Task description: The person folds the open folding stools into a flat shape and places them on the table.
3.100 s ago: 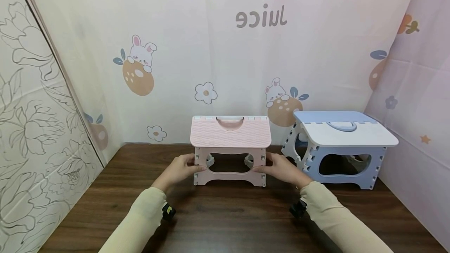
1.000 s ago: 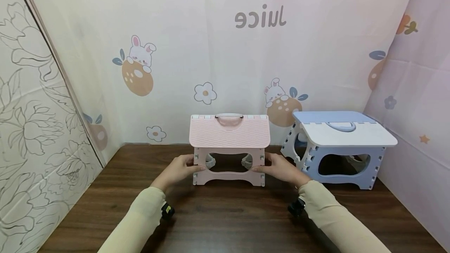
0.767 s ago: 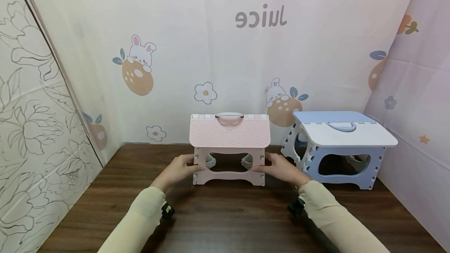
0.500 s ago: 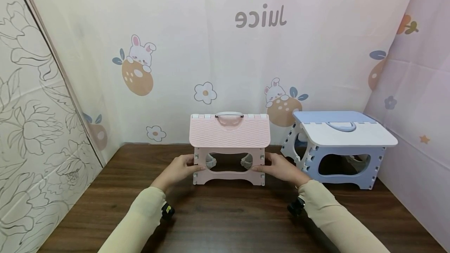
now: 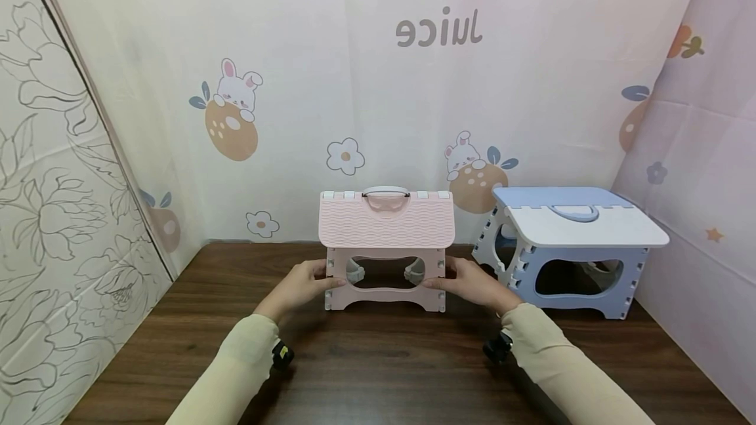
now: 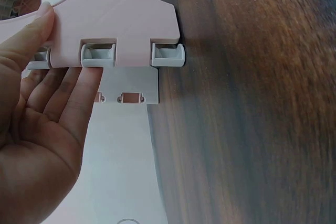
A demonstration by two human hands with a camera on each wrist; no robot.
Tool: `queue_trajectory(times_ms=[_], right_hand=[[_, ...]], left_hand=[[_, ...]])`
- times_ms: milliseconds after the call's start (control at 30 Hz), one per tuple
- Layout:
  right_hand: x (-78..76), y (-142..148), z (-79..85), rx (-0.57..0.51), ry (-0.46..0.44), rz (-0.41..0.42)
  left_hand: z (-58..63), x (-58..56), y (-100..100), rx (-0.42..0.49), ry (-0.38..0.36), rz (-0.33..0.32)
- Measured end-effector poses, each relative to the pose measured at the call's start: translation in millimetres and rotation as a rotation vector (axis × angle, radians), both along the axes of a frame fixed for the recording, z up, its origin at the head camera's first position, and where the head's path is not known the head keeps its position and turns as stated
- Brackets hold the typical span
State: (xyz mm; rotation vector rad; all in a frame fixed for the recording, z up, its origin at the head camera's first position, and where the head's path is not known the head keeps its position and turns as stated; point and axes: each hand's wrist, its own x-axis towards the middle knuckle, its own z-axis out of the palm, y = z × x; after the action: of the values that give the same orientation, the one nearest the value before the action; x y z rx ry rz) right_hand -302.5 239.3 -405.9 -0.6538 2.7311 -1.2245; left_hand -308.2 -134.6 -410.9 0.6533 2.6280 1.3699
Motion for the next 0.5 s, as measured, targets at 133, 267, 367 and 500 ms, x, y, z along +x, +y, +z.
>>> queue_trajectory(times_ms=[133,267,367,500], right_hand=[[0.9,-0.6,-0.2,-0.003,-0.011,-0.007],[1.0,-1.3,-0.4,-0.001,-0.005,-0.007],[0.7,-1.0,-0.5,0.003,-0.002,-0.004],[0.1,-0.4,0.7,-0.001,-0.005,0.0]], left_hand=[[-0.9,0.1,-0.1,0.009,-0.009,0.002],[-1.8,0.2,-0.6,0.027,-0.025,0.008],[-2.2,0.2,-0.8,0.034,-0.035,0.007],[-1.4,-0.7,-0.6,0.026,-0.025,-0.002]])
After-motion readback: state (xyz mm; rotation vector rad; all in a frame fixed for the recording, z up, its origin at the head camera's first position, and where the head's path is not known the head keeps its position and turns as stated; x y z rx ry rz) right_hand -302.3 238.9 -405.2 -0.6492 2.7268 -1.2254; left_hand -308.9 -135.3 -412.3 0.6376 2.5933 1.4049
